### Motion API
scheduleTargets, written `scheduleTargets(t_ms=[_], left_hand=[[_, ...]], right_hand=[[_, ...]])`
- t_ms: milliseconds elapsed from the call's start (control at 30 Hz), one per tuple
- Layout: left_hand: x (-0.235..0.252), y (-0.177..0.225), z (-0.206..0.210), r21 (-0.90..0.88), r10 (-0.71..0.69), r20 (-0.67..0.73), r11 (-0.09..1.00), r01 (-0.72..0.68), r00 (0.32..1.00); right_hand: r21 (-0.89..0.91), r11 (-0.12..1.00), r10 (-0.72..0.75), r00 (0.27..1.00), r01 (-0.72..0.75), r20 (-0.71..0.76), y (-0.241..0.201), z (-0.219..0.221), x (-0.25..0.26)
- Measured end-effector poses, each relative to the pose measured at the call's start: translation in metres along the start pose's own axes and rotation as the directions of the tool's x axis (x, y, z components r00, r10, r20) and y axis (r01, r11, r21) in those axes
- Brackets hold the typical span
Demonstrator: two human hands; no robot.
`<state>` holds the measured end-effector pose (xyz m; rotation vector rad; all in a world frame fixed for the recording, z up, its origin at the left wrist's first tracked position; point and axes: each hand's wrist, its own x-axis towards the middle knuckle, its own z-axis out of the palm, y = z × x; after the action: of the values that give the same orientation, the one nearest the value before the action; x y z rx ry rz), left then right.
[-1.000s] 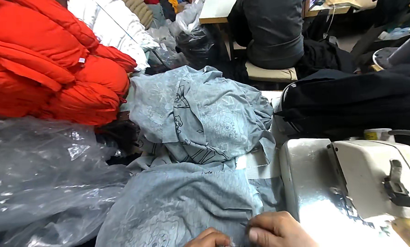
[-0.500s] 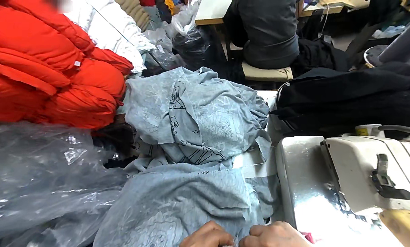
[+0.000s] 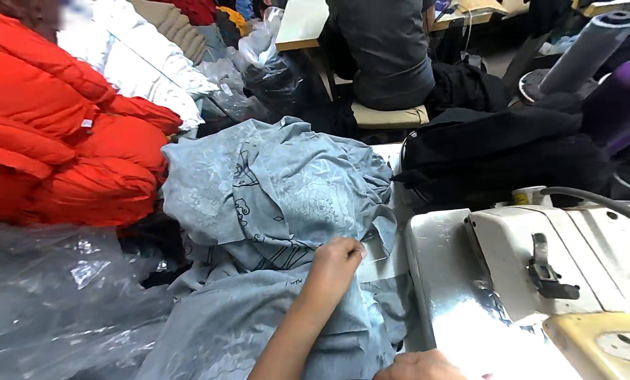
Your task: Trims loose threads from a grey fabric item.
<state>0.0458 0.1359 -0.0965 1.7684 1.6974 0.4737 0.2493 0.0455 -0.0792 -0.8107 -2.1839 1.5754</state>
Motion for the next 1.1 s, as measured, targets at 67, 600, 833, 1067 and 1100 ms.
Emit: scheduleTargets(t_ms=[67,600,833,1067,1100], left_hand=[[0.011,0.006,0.008,0.114,-0.06,0.2,0.993,0.038,0.978],[0.004,0.004,-0.004,0.188,-0.259,0.407,0.962,0.197,0.876],[-0.025,-0.005,-0.019,-0.067,-0.141,0.33,0.983,0.172,0.933],[-0.069,-0.022,-0.024,-0.282,0.075,-0.049,0.955,-0.085,0.996],[-0.072,-0.021,-0.023,-0.276,0.089,-0.051,0.956,-0.1,0.995]], right_hand=[[0.041,0.999,0.026,0.999,-0.025,-0.035,-0.002,-0.004,-0.002],[0.128,0.968,0.245,0.927,-0.217,-0.284,-0.003,-0.02,0.008],[0.478,0.789,0.481,0.872,-0.385,-0.092,0.006,-0.024,0.028],[0.44,0.753,0.527,0.849,-0.49,0.044,0.006,-0.025,0.048],[0.42,0.761,0.524,0.85,-0.495,0.052,0.006,-0.025,0.051]])
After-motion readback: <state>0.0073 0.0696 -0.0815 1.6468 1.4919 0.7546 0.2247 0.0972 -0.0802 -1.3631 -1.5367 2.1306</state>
